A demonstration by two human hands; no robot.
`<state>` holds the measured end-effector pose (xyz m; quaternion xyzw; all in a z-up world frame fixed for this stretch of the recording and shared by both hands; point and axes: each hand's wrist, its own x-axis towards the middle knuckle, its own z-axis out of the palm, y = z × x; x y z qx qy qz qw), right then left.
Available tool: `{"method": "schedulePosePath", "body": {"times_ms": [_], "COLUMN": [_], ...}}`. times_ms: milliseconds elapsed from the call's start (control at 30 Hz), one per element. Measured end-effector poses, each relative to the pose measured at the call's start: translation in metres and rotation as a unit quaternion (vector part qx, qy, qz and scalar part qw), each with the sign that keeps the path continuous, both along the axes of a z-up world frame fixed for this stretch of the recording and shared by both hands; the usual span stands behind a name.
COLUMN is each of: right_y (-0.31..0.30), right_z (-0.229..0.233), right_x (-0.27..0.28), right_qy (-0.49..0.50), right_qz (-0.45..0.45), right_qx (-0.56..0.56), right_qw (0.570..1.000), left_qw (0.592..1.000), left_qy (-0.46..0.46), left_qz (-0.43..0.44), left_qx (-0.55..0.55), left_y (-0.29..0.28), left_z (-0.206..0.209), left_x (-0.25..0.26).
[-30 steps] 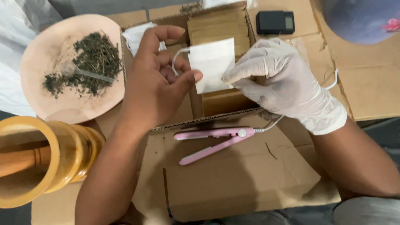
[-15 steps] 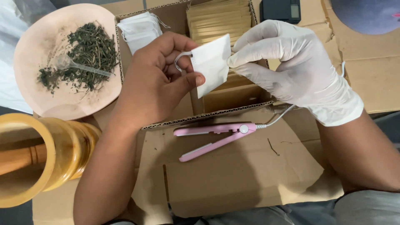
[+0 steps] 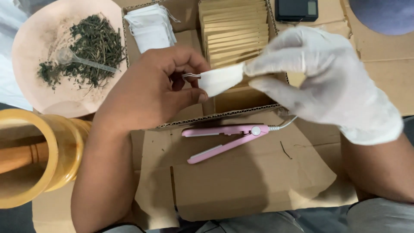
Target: Sealing tea bags using a mini heat sealer and placing them into individual paper envelopes.
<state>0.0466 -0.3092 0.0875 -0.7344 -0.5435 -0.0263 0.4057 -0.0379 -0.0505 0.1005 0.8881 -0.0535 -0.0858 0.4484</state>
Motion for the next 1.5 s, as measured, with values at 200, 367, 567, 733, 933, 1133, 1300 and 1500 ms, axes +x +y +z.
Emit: {"method": "schedulePosePath", "body": {"times_ms": [200,367,567,733,933,1133,1300,1500], "right_y": [0.010,0.023,0.031,0.036,0.029,0.018,0.023,0.044], "right_z": [0.005,-0.040,-0.082,-0.096,-0.086,-0.019,0.025,0.075], "right_x": [-0.030,-0.069,-0.091,-0.089,-0.082,-0.068,-0.054,-0.047], "right_qy": [-0.126,-0.247,-0.288,-0.335,-0.366,-0.085,0.037,0.000], "right_qz": [0.115,0.073,0.009,-0.031,-0.017,0.115,0.237,0.046], "right_qx": [-0.280,-0.402,-0.363,-0.371,-0.302,-0.363,-0.080,-0.066], "right_qw": [0.945,0.879,0.886,0.866,0.880,0.921,0.967,0.997], "left_qw": [0.991,0.970,0.962,0.960,0.963,0.960,0.972,0.984], "left_qy": [0.023,0.138,0.139,0.159,0.127,0.166,0.171,0.127], "left_qz": [-0.046,-0.021,-0.047,-0.038,-0.043,-0.020,0.011,0.049], "left_qx": [0.124,0.198,0.230,0.229,0.232,0.226,0.160,0.112], "left_y": [0.015,0.012,0.019,0.023,0.025,0.022,0.025,0.029], "left_z": [-0.016,0.002,0.003,0.001,-0.003,0.005,0.008,0.002], "left_x": [0.007,0.006,0.000,0.005,0.008,0.006,0.005,0.008]}}
